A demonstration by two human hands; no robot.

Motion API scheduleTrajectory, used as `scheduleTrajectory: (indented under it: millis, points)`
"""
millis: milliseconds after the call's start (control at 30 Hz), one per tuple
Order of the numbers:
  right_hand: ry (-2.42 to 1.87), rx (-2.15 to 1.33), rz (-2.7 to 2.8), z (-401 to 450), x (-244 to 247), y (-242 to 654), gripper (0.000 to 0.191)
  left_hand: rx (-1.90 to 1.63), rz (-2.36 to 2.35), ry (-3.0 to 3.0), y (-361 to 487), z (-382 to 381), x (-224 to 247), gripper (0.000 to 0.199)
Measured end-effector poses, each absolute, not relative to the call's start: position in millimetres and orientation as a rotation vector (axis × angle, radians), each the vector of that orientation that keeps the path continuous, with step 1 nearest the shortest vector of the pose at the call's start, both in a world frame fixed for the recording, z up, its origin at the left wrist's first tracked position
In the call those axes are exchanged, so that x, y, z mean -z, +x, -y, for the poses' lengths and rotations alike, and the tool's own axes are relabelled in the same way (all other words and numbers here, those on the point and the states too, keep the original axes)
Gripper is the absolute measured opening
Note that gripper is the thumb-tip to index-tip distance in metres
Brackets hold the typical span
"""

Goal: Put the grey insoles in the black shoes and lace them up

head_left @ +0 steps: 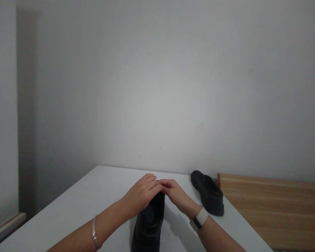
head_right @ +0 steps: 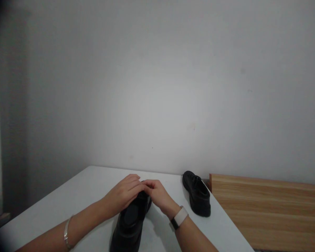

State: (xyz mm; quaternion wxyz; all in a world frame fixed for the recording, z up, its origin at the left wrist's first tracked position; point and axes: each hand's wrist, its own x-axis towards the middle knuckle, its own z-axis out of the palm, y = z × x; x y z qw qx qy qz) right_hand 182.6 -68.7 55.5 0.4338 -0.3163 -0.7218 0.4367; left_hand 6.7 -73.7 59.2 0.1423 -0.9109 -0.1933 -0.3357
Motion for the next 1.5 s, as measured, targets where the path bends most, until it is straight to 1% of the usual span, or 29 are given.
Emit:
scheduleTrajectory:
  millis: [200,300,400,533,667,800,900,967,1067,1133,1233,1300,1400,1500]
  points:
    - [-0.812,-1.182,1.66,76,-59,188,0.029,1.057,0.533,-2.371,9,72,-45,0.022]
    - [-0.837,-1.205,1.611,78,-60,189,0.027,1.084,0.517,-2.345,9,73,-43,0.021]
    - [-0.837,-1.157,1.612,77,-59,187,0.025,1.112,0.502,-2.353,9,75,-45,0.019]
    - [-0.927,-0.887,1.691,68,-51,191,0.019,1.199,0.537,-2.445,2,79,-47,0.019]
    - [-1.11,-0.574,1.756,55,-38,206,0.012,1.25,0.611,-2.753,-12,87,-41,0.019]
    - [-1.197,-0.5,1.718,46,-27,213,0.013,1.428,0.855,-2.973,-14,94,-32,0.016]
    - [-1.178,-0.465,1.683,47,-27,209,0.014,1.68,1.141,-3.011,-4,92,-33,0.009]
    - [-1.138,-0.403,1.682,53,-32,205,0.015,1.893,1.291,-2.964,6,85,-35,0.01]
    - [-1.034,-0.207,1.771,67,-44,201,0.014,2.159,1.437,-2.925,18,70,-37,0.014]
    - [-0.96,-0.058,1.869,78,-52,199,0.012,2.204,1.491,-3.002,23,63,-36,0.017]
    - [-0.902,0.051,1.984,90,-63,192,0.012,2.137,1.477,-3.127,25,60,-37,0.017]
    - [-0.897,0.041,2.02,93,-66,186,0.013,2.06,1.451,-3.135,24,64,-39,0.016]
    - [-0.901,-0.063,2.02,91,-65,178,0.013,1.983,1.441,-3.077,21,68,-40,0.018]
    - [-0.921,-0.267,1.928,88,-60,178,0.008,2.071,1.387,-3.079,18,70,-41,0.021]
